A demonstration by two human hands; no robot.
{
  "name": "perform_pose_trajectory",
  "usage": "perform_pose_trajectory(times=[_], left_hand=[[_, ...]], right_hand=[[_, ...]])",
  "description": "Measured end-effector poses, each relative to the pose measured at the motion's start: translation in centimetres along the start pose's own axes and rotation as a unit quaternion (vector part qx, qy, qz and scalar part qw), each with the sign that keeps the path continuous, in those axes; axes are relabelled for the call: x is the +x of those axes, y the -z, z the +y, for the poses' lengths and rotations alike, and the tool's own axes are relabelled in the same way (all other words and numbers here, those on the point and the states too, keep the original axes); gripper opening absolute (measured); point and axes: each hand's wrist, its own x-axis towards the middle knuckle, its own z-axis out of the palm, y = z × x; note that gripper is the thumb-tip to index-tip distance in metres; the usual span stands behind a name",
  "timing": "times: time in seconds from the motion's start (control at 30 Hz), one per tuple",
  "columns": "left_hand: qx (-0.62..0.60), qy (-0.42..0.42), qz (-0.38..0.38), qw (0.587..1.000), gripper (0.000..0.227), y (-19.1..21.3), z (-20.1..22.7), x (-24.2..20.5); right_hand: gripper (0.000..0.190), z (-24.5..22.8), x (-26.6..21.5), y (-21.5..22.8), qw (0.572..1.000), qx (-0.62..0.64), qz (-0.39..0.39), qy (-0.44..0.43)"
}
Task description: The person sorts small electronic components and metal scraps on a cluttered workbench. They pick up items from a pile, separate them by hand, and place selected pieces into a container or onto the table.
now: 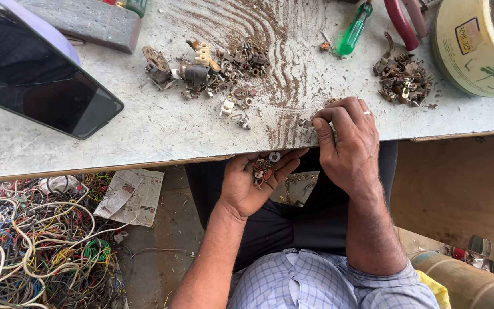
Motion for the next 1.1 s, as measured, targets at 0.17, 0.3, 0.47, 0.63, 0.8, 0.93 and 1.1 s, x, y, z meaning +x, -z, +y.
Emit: perform_pose_trajectory(times=[0.17, 0.3, 0.47, 0.63, 0.8, 0.93, 1.1], left_hand=[[0.001, 0.004, -0.003, 1.0, 0.06, 0.4, 0.0, 0.1], [0.003, 0.006, 0.008, 1.0, 0.062, 0.7, 0.0, 0.1], [0.016, 0.001, -0.003, 1.0, 0.064, 0.6, -0.1, 0.2], [-0.008, 0.0, 0.0, 1.0, 0.065, 0.5, -0.2, 0.1], [-0.007, 0.002, -0.018, 1.0, 0.064, 1.0, -0.2, 0.1], [-0.026, -0.009, -0.04, 0.999, 0.052, 2.8, -0.9, 0.4], [-0.064, -0.016, 0.07, 0.995, 0.02, 5.2, -1.3, 0.5]], right_hand=[[0.01, 2.0, -0.1, -0.3, 0.999, 0.031, 0.026, -0.036], [0.013, 4.3, 0.2, 0.4, 0.993, -0.009, 0.102, -0.052], [0.015, 5.1, 0.8, 0.6, 0.986, -0.124, 0.108, 0.017], [0.009, 4.1, 0.5, 0.7, 0.986, -0.136, 0.088, 0.03], [0.007, 1.6, -0.1, 0.9, 0.991, -0.076, 0.097, 0.051], [0.013, -1.4, 0.8, -1.0, 0.993, 0.005, 0.059, 0.101], [0.027, -5.2, 2.2, -2.8, 0.993, 0.009, -0.01, 0.115]])
